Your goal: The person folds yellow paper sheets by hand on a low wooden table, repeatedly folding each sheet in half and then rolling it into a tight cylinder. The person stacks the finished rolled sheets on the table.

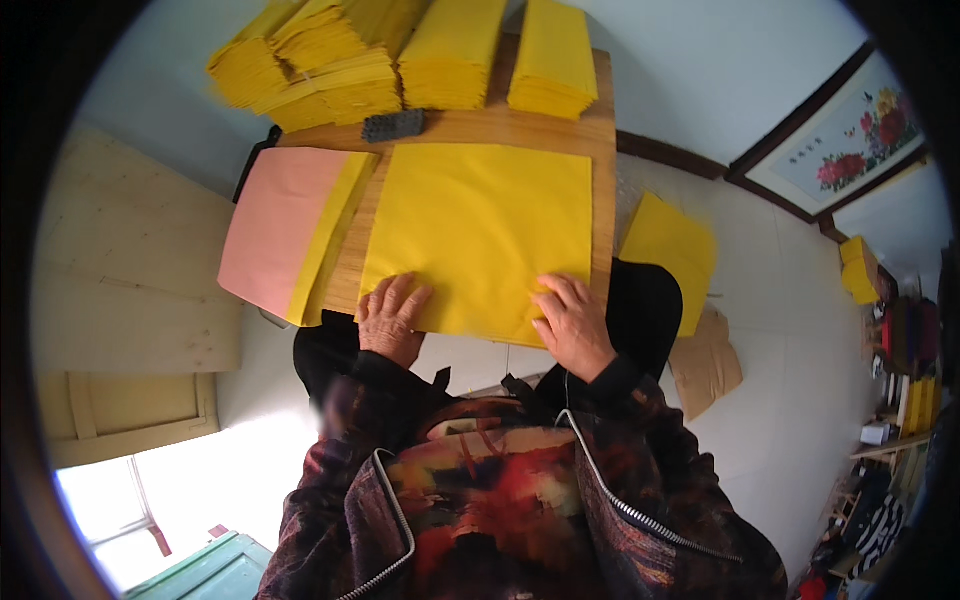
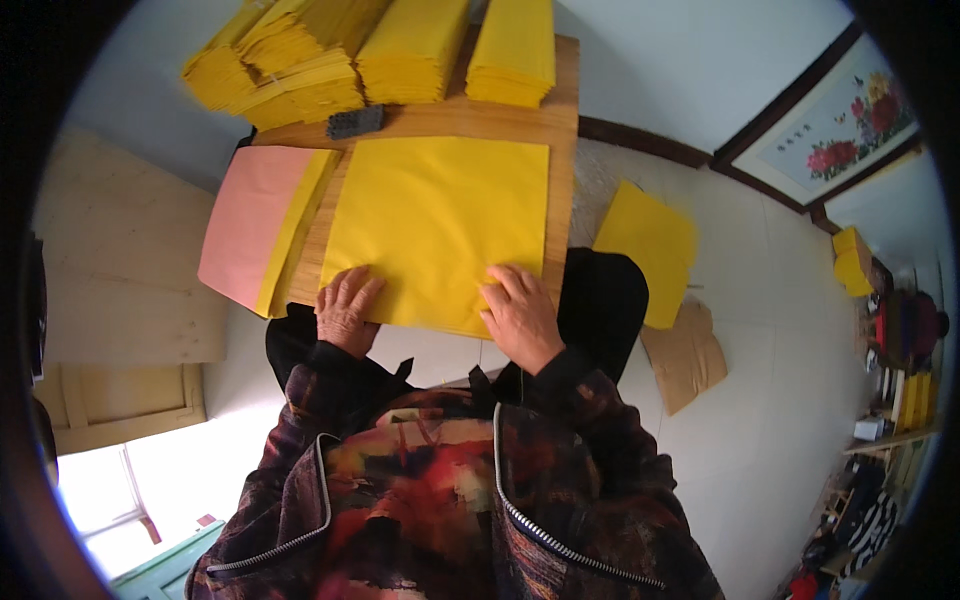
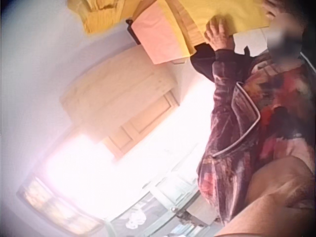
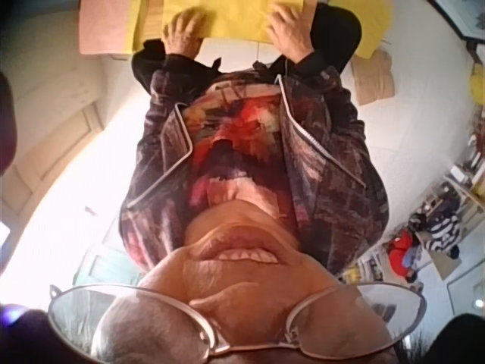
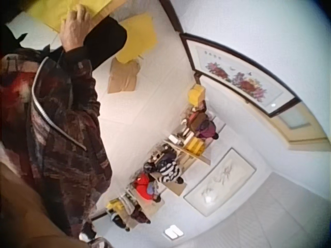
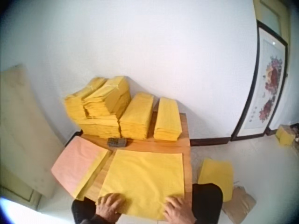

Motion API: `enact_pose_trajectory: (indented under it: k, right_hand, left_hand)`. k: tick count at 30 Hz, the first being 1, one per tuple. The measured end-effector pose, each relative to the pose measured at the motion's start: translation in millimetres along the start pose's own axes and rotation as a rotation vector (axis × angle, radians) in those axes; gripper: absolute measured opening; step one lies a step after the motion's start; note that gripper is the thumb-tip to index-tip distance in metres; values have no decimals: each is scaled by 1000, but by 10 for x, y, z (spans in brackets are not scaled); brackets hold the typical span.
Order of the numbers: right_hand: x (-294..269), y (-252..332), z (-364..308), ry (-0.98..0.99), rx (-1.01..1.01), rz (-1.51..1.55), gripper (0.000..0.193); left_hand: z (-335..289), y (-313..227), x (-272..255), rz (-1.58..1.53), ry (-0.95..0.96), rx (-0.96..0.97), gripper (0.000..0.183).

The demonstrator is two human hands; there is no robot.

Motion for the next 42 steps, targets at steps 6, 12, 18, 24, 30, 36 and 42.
enact_pose_trajectory:
  k: [6, 12, 18, 24, 30, 36, 42]
  right_hand:
    - [-35, 57, -40, 77, 12, -3, 32]
    - [66, 279, -172, 104, -85, -32, 42]
    - [120, 292, -238, 54, -116, -133, 30]
    - [57, 339, -188, -1, -136, -111, 11]
    - [89, 246, -11, 316, 62, -137, 7]
    - [92, 157, 141, 442, 180, -28, 11]
    - [170, 19, 204, 542, 221, 106, 13]
  left_hand:
    - [-32, 21, -10, -46, -34, 20, 50]
    - [-49, 15, -76, -83, -30, 31, 52]
    - [-28, 85, -180, -155, 47, 110, 40]
    - [60, 147, -239, -269, -49, 163, 19]
    - [199, 254, -178, -248, 146, 177, 11]
    - [311, 54, -192, -102, 97, 221, 39]
    - [352, -177, 48, -248, 195, 241, 48]
Point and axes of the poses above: each hand's wrist, its own z-axis towards the middle knuckle, its own x-axis out of the palm, y = z × x, the point moved 5 cm from there along z, towards the middle knuckle, and after that the axes turned 15 degrees about x, right-handed, at the moved point
